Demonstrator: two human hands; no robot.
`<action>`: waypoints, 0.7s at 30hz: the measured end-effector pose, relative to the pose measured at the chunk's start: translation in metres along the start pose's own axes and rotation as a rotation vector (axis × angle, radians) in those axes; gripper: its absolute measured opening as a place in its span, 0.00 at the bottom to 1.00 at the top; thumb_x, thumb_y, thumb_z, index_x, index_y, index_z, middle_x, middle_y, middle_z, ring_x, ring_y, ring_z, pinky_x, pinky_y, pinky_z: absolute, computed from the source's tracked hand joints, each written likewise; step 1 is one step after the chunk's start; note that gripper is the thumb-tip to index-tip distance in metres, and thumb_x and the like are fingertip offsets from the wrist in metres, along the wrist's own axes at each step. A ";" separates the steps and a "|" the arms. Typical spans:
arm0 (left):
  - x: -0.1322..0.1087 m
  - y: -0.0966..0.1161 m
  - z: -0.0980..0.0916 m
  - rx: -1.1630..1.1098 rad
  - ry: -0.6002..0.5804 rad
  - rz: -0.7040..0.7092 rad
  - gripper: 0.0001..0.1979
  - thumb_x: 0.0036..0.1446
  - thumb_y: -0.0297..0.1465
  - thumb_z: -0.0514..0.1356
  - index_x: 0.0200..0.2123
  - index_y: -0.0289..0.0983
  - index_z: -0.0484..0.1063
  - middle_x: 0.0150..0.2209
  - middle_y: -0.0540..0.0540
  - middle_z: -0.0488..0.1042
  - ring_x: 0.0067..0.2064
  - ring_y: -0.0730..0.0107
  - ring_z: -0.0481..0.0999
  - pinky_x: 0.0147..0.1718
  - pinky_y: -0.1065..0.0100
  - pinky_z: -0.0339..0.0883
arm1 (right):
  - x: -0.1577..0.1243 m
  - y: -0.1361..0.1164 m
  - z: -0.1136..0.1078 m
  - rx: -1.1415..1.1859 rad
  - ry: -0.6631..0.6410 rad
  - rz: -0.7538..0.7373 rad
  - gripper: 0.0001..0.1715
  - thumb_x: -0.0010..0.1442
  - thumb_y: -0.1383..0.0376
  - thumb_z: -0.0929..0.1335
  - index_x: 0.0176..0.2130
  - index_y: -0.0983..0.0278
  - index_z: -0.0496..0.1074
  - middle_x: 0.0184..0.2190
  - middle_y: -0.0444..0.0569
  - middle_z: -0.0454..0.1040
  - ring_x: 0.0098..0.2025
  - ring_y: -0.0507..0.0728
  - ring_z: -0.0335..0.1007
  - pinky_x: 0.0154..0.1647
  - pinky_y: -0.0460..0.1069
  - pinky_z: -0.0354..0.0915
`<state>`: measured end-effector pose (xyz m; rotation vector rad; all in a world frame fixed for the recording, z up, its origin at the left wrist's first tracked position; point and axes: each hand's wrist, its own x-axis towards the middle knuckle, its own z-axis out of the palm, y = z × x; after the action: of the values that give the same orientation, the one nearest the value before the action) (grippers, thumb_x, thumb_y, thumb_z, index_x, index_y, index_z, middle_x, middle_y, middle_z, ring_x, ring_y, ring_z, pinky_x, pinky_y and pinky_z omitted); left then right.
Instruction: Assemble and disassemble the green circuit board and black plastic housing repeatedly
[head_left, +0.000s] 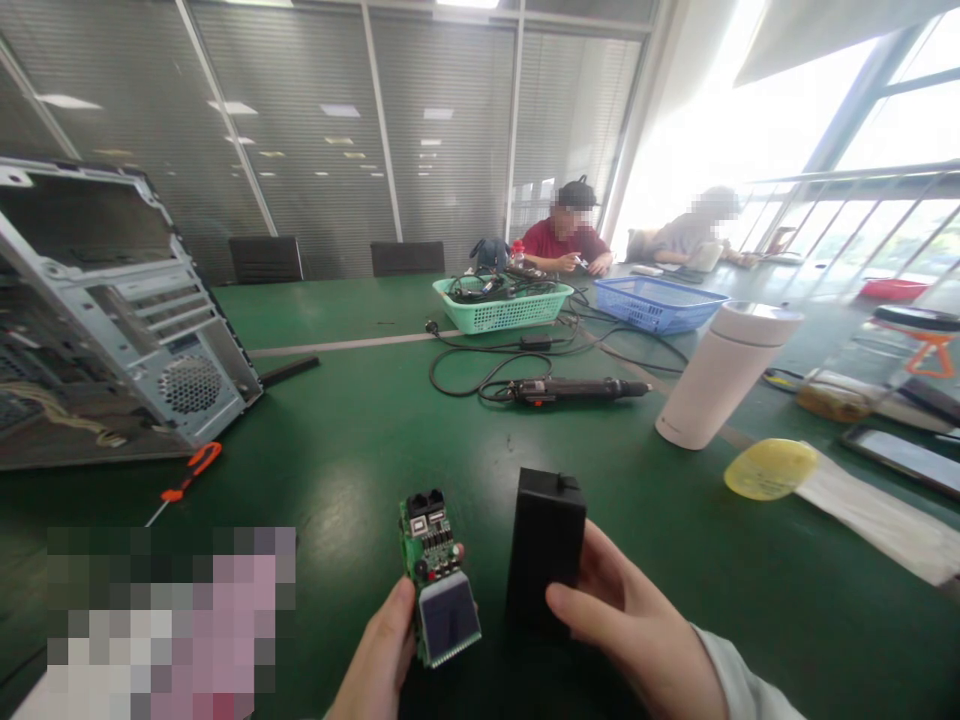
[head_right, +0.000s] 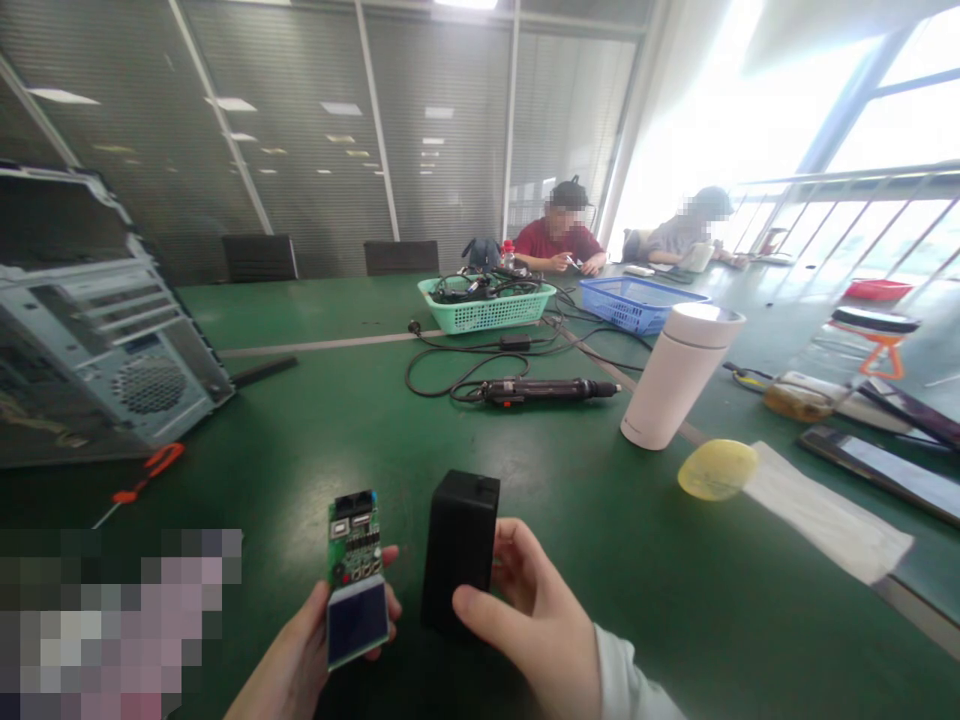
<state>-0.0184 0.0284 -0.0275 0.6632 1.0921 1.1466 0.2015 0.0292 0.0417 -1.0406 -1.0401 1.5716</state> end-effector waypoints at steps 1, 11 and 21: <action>0.001 -0.001 -0.001 0.001 0.007 -0.002 0.29 0.49 0.53 0.64 0.48 0.40 0.79 0.32 0.41 0.84 0.41 0.44 0.81 0.39 0.54 0.75 | 0.001 0.000 -0.003 -0.156 0.036 -0.081 0.21 0.50 0.56 0.73 0.42 0.60 0.67 0.41 0.47 0.74 0.45 0.56 0.71 0.45 0.50 0.70; 0.009 -0.006 -0.014 -0.020 -0.122 -0.014 0.32 0.53 0.53 0.61 0.52 0.35 0.76 0.34 0.38 0.83 0.36 0.49 0.81 0.37 0.55 0.74 | 0.022 -0.043 -0.106 -1.344 0.488 -0.314 0.26 0.46 0.47 0.67 0.40 0.60 0.71 0.32 0.53 0.77 0.36 0.68 0.75 0.38 0.64 0.68; -0.012 0.008 0.010 0.017 -0.122 0.071 0.29 0.59 0.51 0.57 0.52 0.35 0.76 0.35 0.41 0.82 0.35 0.56 0.78 0.39 0.58 0.70 | 0.005 -0.038 -0.277 -1.434 0.642 -0.162 0.15 0.33 0.54 0.74 0.21 0.54 0.68 0.17 0.49 0.71 0.18 0.62 0.69 0.23 0.58 0.61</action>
<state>-0.0128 0.0207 -0.0132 0.7805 0.9824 1.1440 0.4733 0.0808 0.0007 -2.0923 -1.6723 0.0571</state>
